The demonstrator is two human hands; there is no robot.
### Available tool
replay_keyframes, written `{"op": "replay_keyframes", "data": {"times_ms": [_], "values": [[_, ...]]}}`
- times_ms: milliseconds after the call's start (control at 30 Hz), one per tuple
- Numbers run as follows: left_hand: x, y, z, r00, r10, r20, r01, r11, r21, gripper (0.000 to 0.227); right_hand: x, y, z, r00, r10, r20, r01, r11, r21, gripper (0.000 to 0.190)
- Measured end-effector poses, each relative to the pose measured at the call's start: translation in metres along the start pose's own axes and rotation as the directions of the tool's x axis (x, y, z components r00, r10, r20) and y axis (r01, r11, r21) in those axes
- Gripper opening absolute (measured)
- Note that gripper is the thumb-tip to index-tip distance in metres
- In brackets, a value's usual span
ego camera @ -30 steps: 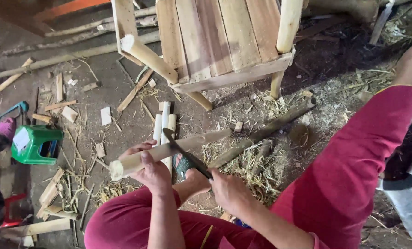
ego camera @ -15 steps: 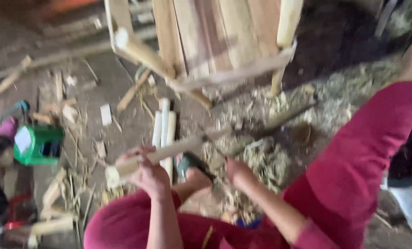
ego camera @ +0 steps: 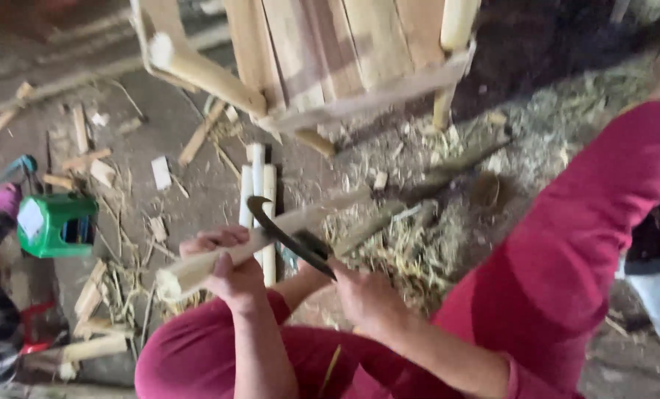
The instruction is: Shaving bark and shaping wooden sticks using a billhook tool in a workshop setting.
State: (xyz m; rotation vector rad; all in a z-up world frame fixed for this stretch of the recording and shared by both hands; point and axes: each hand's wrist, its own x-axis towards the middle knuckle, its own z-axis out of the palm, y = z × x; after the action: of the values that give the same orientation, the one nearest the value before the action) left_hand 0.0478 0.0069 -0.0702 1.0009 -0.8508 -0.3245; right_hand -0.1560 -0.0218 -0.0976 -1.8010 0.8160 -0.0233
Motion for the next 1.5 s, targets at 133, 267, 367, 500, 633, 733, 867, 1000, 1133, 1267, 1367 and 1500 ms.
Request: {"op": "replay_keyframes", "data": {"times_ms": [133, 267, 367, 500, 633, 733, 867, 1000, 1133, 1267, 1367, 1500], "values": [[0.001, 0.003, 0.005, 0.996, 0.085, -0.011, -0.084, 0.994, 0.066, 0.019, 0.031, 0.036, 0.008, 0.973, 0.196, 0.125, -0.198, 0.98, 0.007, 0.034], [-0.003, 0.007, 0.03, 0.98, 0.173, -0.098, -0.143, 0.956, 0.255, 0.022, 0.062, 0.092, 0.031, 0.937, 0.333, 0.104, -0.335, 0.942, 0.001, 0.041], [-0.005, 0.017, 0.041, 0.981, 0.193, -0.033, -0.162, 0.892, 0.422, 0.023, 0.01, -0.031, -0.043, 0.761, 0.582, 0.289, -0.647, 0.645, 0.406, 0.058], [-0.004, 0.006, 0.029, 0.985, 0.166, -0.053, -0.137, 0.925, 0.354, 0.028, 0.003, 0.003, -0.002, 0.989, -0.127, -0.08, 0.134, 0.987, 0.084, 0.03], [0.004, 0.008, 0.034, 0.981, 0.16, -0.109, -0.126, 0.954, 0.271, 0.025, 0.043, 0.038, 0.001, 0.949, 0.298, 0.1, -0.291, 0.953, -0.079, 0.039], [0.007, 0.002, 0.037, 0.984, 0.16, -0.073, -0.136, 0.956, 0.259, 0.026, 0.04, 0.043, 0.009, 0.957, 0.278, 0.08, -0.277, 0.961, -0.027, 0.038], [0.003, 0.01, 0.049, 0.981, 0.189, -0.048, -0.164, 0.932, 0.323, 0.024, 0.01, 0.016, 0.007, 0.995, -0.071, -0.063, 0.075, 0.996, 0.056, 0.025], [0.002, 0.017, 0.038, 0.971, 0.203, -0.128, -0.115, 0.861, 0.495, 0.024, 0.04, 0.051, 0.014, 0.884, 0.454, 0.114, -0.453, 0.767, 0.455, 0.054], [0.009, 0.013, 0.028, 0.958, 0.096, -0.27, 0.052, 0.869, 0.492, 0.021, 0.053, 0.078, 0.016, 0.973, 0.23, 0.034, -0.232, 0.967, 0.102, 0.032], [0.012, 0.037, 0.027, 0.976, 0.214, -0.049, -0.171, 0.88, 0.444, 0.033, 0.066, 0.104, 0.031, 0.913, 0.341, 0.223, -0.384, 0.904, 0.188, 0.039], [0.018, 0.053, 0.009, 0.973, 0.231, 0.015, -0.224, 0.925, 0.306, 0.036, 0.064, 0.106, 0.06, 0.903, 0.378, 0.206, -0.361, 0.925, -0.115, 0.056], [0.005, 0.062, 0.011, 0.998, 0.065, -0.012, -0.061, 0.976, 0.21, 0.013, 0.01, 0.013, 0.024, 0.942, 0.242, 0.232, -0.207, 0.964, -0.165, 0.041]]}}
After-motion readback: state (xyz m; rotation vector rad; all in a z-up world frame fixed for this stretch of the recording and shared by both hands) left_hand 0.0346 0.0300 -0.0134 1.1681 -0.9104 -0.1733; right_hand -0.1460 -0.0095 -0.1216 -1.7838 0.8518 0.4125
